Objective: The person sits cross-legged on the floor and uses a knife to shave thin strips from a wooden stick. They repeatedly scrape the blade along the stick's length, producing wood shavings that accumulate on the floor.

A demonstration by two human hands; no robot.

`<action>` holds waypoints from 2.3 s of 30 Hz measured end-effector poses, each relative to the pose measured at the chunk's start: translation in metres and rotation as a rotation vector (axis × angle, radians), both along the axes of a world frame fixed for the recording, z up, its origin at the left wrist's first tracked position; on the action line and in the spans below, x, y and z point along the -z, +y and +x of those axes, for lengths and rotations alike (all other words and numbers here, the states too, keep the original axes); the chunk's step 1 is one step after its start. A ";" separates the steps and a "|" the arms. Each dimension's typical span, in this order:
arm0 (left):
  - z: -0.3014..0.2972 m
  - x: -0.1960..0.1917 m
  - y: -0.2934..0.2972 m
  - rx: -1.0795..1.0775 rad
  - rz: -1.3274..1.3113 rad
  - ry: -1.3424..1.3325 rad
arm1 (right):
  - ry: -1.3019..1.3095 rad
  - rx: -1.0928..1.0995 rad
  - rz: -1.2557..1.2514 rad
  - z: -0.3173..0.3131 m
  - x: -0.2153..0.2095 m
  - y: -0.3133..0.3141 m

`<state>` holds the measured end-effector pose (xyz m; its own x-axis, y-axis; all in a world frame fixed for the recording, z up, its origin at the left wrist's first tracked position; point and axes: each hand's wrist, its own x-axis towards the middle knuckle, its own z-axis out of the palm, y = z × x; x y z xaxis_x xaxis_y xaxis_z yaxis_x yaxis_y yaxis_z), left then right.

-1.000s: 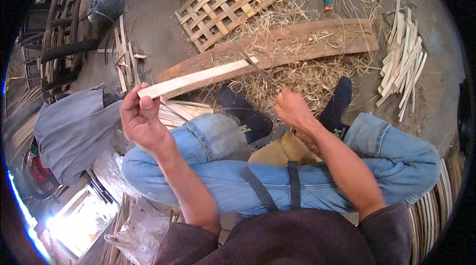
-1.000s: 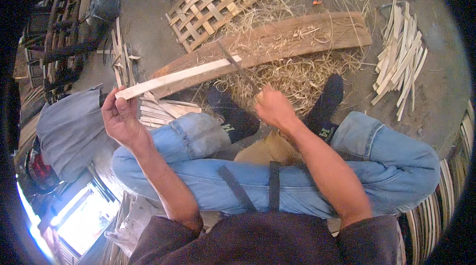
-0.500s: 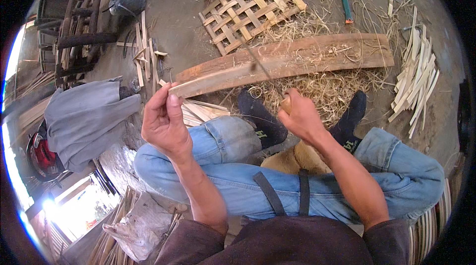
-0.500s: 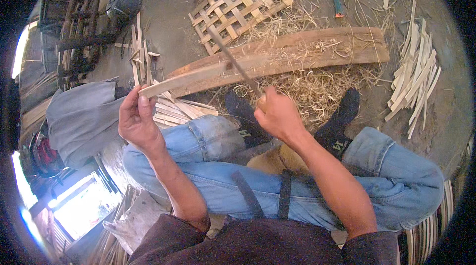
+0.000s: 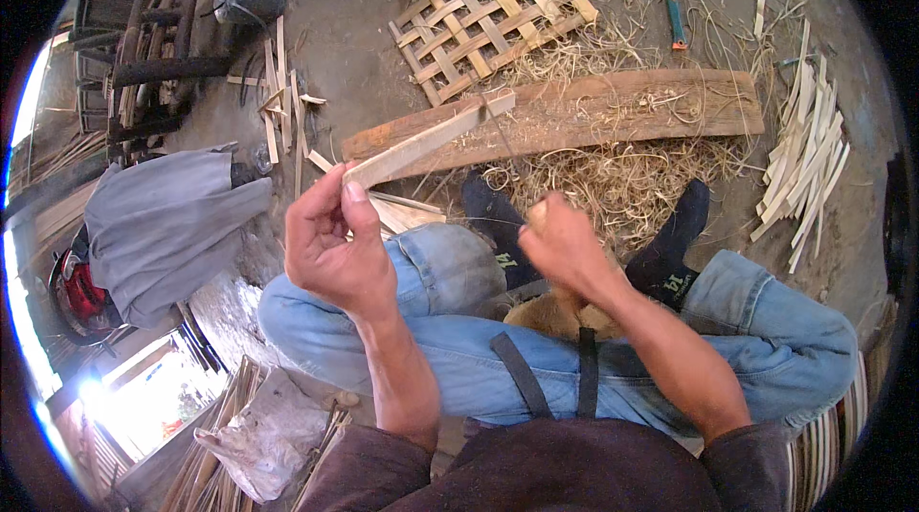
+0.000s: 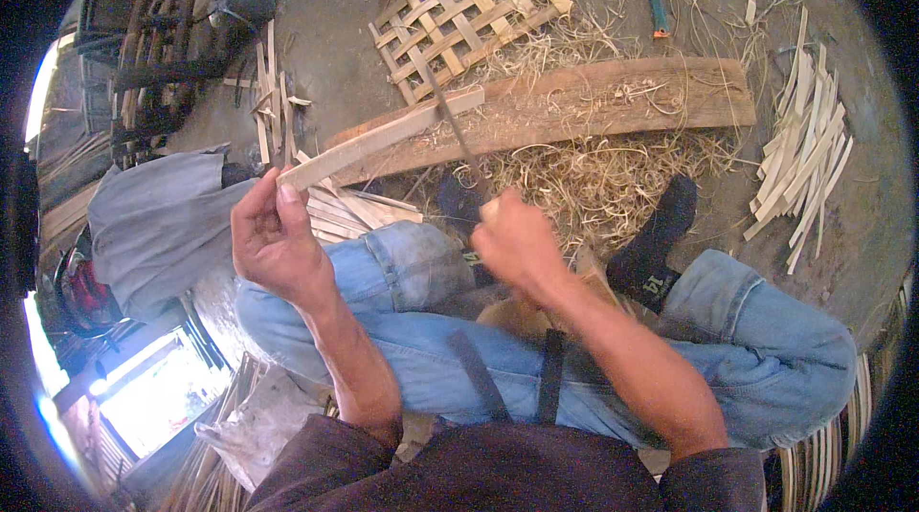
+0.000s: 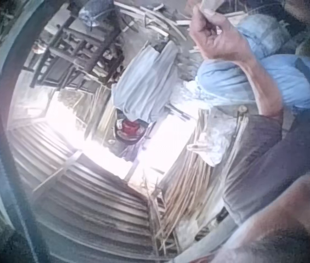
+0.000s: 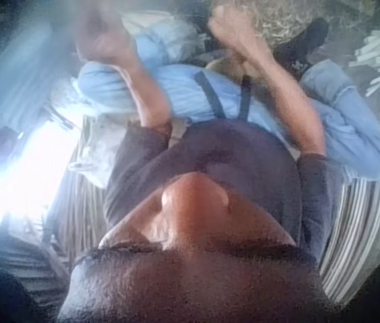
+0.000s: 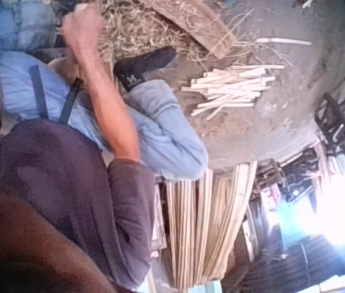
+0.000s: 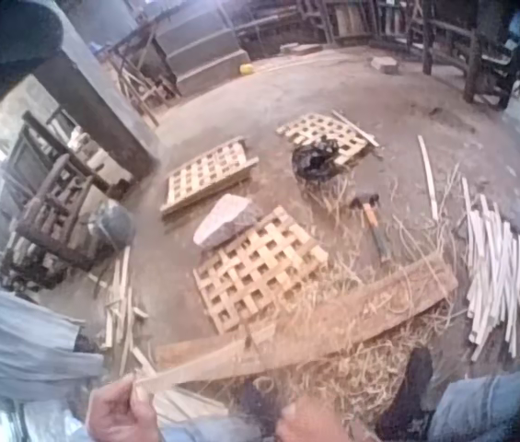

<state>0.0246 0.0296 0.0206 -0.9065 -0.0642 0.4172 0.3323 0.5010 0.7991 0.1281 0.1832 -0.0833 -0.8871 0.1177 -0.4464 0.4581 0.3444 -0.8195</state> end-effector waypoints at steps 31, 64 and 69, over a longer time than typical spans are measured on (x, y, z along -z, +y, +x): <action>-0.014 0.013 -0.019 -0.074 0.032 0.035 | 0.153 -0.199 0.033 -0.029 0.028 -0.008; -0.020 -0.008 -0.031 0.125 0.288 -0.353 | -0.086 -0.029 0.145 -0.017 0.045 0.008; -0.018 -0.011 -0.048 0.151 0.430 -0.533 | 0.062 -0.116 -0.015 -0.015 0.001 -0.014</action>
